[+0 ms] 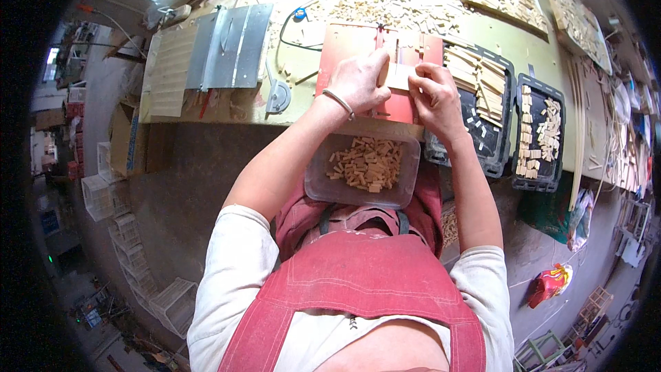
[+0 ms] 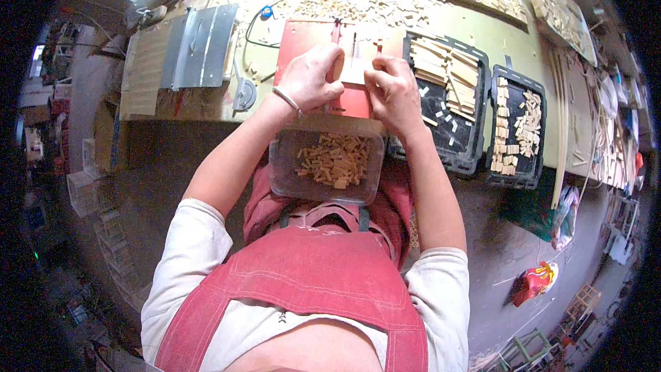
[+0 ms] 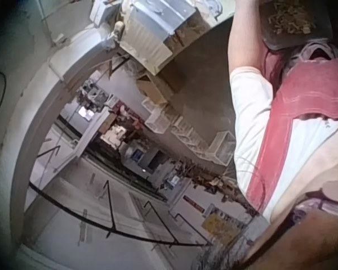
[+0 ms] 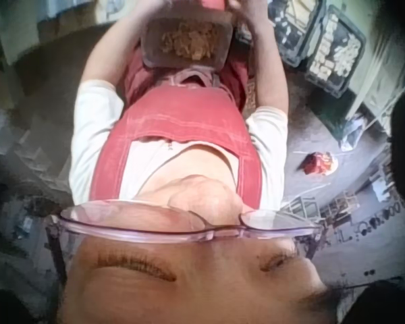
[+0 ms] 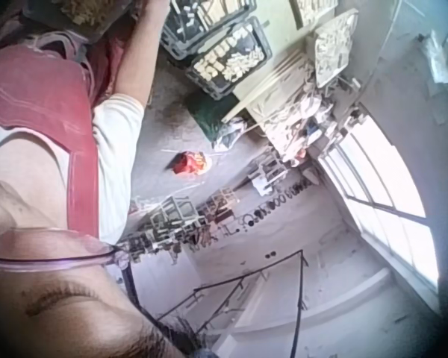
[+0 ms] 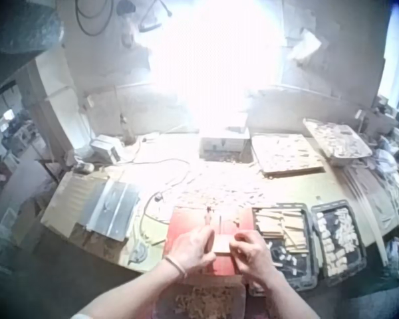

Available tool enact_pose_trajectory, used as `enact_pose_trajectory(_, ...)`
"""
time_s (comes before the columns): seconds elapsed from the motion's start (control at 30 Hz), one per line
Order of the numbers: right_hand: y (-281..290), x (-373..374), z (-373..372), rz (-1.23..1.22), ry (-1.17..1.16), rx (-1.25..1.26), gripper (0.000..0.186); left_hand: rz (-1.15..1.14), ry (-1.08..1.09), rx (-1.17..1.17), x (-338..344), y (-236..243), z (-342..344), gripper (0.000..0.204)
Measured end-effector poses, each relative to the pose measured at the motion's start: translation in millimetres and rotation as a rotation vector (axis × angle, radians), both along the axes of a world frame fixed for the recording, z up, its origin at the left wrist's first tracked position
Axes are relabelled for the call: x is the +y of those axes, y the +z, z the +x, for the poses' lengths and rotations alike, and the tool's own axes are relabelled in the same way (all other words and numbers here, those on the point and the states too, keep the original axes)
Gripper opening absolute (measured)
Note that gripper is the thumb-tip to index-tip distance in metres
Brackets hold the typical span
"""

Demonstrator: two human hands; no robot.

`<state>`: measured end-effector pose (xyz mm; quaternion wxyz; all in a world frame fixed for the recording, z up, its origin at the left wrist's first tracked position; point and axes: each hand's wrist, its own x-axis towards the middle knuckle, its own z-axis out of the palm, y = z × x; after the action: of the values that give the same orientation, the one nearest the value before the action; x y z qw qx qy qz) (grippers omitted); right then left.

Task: The person repeatedly picks up small wooden blocks from a tray, feeds them through a red handheld cutting device to produce smaller pieces, and collects the cut pieces in a clear plastic container. The process is repeated continuously throughout the clip.

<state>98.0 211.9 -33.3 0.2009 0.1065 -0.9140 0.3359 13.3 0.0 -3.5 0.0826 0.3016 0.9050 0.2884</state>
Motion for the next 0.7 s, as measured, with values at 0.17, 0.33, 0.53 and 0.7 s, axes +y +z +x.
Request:
enact_pose_trajectory(0.17,-4.3,3.5,-10.2,-0.035,-0.012,-0.011,0.016,0.005,0.003,0.025,3.1,-6.4,-11.5,0.044)
enact_pose_trajectory(0.33,-3.9,9.0,-18.3,-0.004,0.019,-0.040,0.019,-0.020,0.008,-0.007,6.1,-7.1,-20.4,0.045)
enact_pose_trajectory(0.53,-2.5,11.9,-28.9,-0.003,-0.007,-0.051,0.019,-0.138,0.021,0.041,10.3,3.9,-25.2,0.049)
enact_pose_trajectory(0.7,-9.0,12.4,-11.1,0.012,0.010,-0.004,0.014,-0.297,-0.055,0.304,-2.4,5.6,14.8,0.063)
